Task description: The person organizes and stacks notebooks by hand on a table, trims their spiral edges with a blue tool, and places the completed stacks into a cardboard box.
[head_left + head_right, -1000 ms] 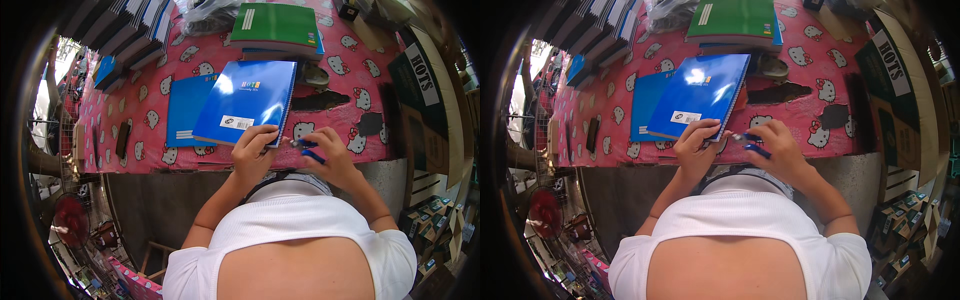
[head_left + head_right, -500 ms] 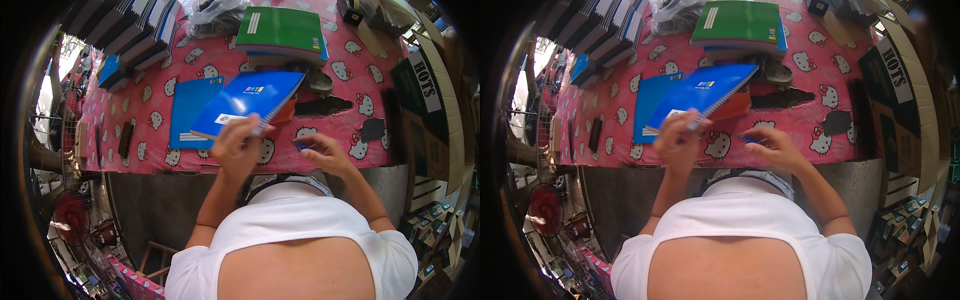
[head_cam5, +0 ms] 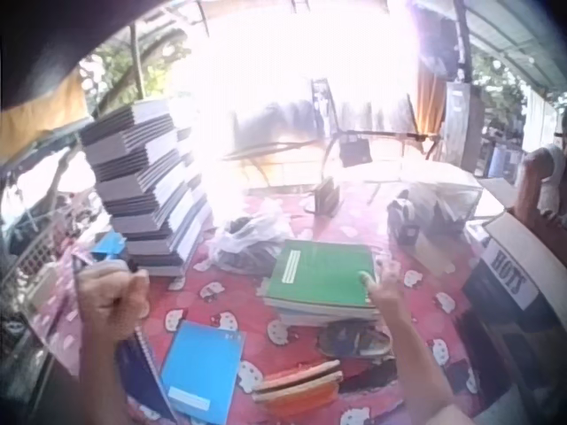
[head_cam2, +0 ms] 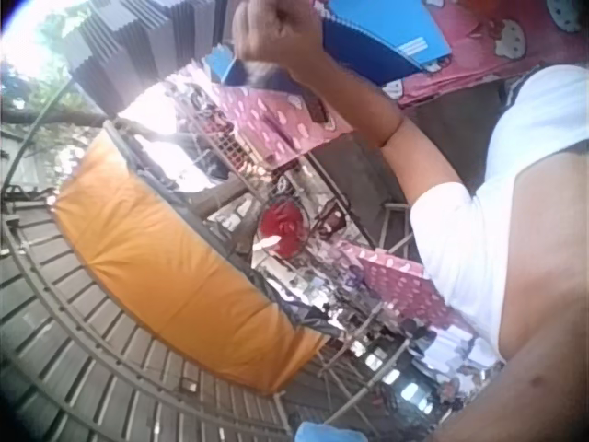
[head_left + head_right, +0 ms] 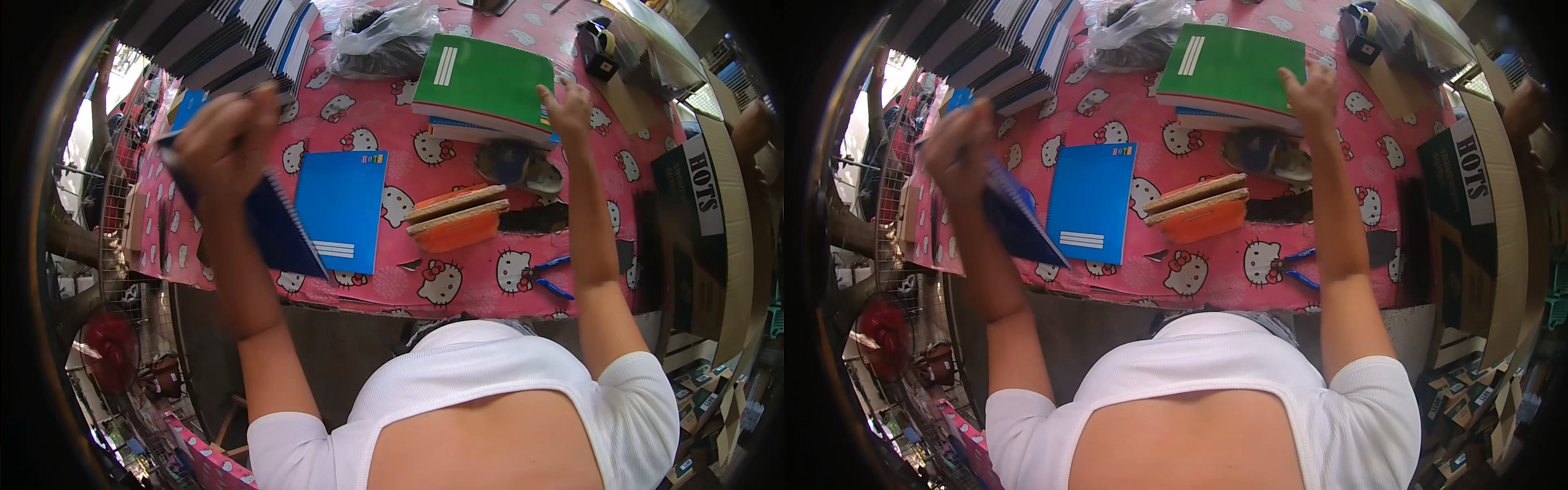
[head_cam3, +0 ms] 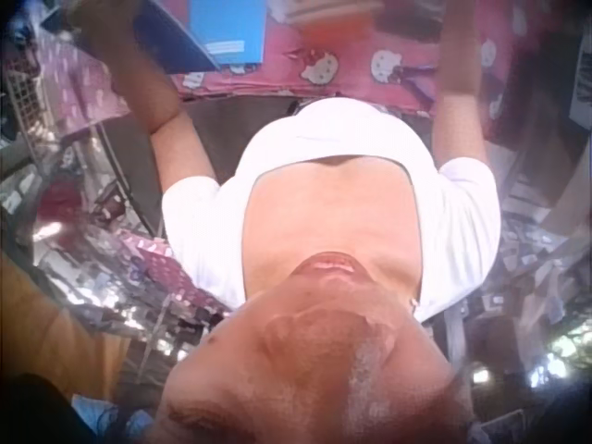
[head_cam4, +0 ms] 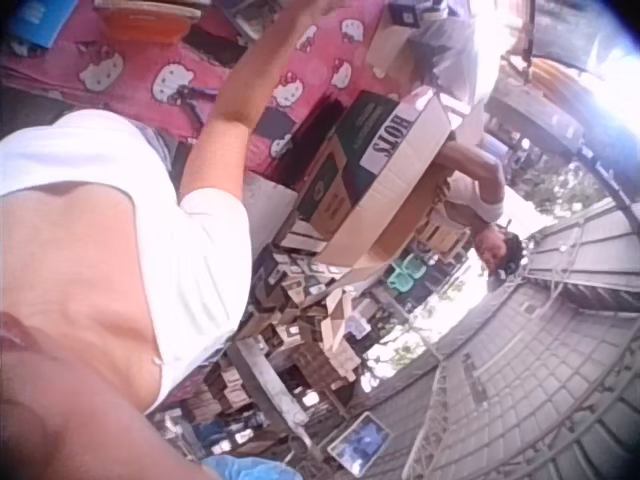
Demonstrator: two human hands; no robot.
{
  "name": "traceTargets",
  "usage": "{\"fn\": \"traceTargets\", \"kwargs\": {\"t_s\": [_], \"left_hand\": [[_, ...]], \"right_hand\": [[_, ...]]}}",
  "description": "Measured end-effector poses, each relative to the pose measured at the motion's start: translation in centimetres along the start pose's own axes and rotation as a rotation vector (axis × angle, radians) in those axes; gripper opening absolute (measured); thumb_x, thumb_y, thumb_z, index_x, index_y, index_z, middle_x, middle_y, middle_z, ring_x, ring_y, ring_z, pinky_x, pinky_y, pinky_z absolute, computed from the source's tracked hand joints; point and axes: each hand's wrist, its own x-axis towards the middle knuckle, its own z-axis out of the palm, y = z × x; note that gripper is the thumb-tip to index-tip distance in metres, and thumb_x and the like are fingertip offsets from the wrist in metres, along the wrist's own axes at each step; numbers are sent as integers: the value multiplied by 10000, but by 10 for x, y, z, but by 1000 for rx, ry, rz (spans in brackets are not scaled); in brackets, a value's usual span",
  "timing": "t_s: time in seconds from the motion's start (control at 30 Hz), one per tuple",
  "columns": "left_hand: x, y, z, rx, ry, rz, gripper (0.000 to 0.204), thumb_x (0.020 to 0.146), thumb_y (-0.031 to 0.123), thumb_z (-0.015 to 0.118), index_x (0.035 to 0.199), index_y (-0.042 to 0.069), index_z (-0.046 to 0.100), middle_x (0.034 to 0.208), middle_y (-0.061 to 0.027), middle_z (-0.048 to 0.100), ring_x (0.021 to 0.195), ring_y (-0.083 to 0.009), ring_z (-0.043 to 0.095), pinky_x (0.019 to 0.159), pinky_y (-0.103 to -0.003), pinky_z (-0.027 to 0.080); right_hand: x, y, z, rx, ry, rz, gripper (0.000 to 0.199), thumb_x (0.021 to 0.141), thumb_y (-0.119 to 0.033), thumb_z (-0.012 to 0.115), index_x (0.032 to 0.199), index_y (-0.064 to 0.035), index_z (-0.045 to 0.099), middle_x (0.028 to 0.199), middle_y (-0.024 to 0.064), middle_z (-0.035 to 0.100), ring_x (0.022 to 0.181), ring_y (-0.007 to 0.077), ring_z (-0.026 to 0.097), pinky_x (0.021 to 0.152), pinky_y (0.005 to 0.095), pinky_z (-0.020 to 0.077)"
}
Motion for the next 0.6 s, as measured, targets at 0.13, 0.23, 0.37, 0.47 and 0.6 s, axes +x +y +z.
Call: {"fn": "traceTargets", "kwargs": {"t_s": [0.13, 0.23, 0.37, 0.47, 0.6], "left_hand": [[-67, -21, 85, 82, -169, -8, 216, 851, 289, 649, 825, 76, 632, 883, -79, 631, 870, -222, 575, 864, -446, 401], [-146, -5, 132, 436, -450, -493, 555, 912, 527, 447, 1303, 135, 487, 1402, -142, 394, 1334, -301, 292, 1043, -655, 37], [-211, 8, 161, 361, -976, -880, 739, 907, 645, 259, 1482, 192, 160, 1548, -125, 30, 1417, -353, -30, 971, -721, -119], [-214, 13, 160, 366, -980, -892, 747, 903, 644, 282, 1487, 201, 142, 1546, -146, 14, 1411, -384, -45, 984, -715, -96], [-183, 2, 142, 247, -793, -1343, 891, 842, 664, 446, 1474, 102, 164, 1514, -244, 67, 1409, -381, 60, 1069, -630, 10]], "right_hand": [[15, 56, 37, 378, -549, 529, 521, 731, -402, 745, 954, 59, 647, 889, 166, 666, 787, 219, 657, 667, 332, 494], [13, 40, 27, 333, -503, 473, 476, 728, -362, 746, 875, 82, 660, 748, 115, 670, 641, 146, 643, 569, 288, 476], [18, 52, 31, 50, -357, 328, 450, 754, -318, 726, 954, 65, 601, 846, 173, 659, 745, 255, 657, 662, 333, 488], [3, 34, 18, -30, -61, 96, 364, 793, -259, 698, 960, 18, 532, 863, 193, 629, 792, 349, 624, 715, 385, 478], [-31, 4, -36, 145, 272, -166, 228, 855, -170, 644, 903, -39, 465, 770, 109, 592, 705, 272, 602, 635, 358, 480]]}}
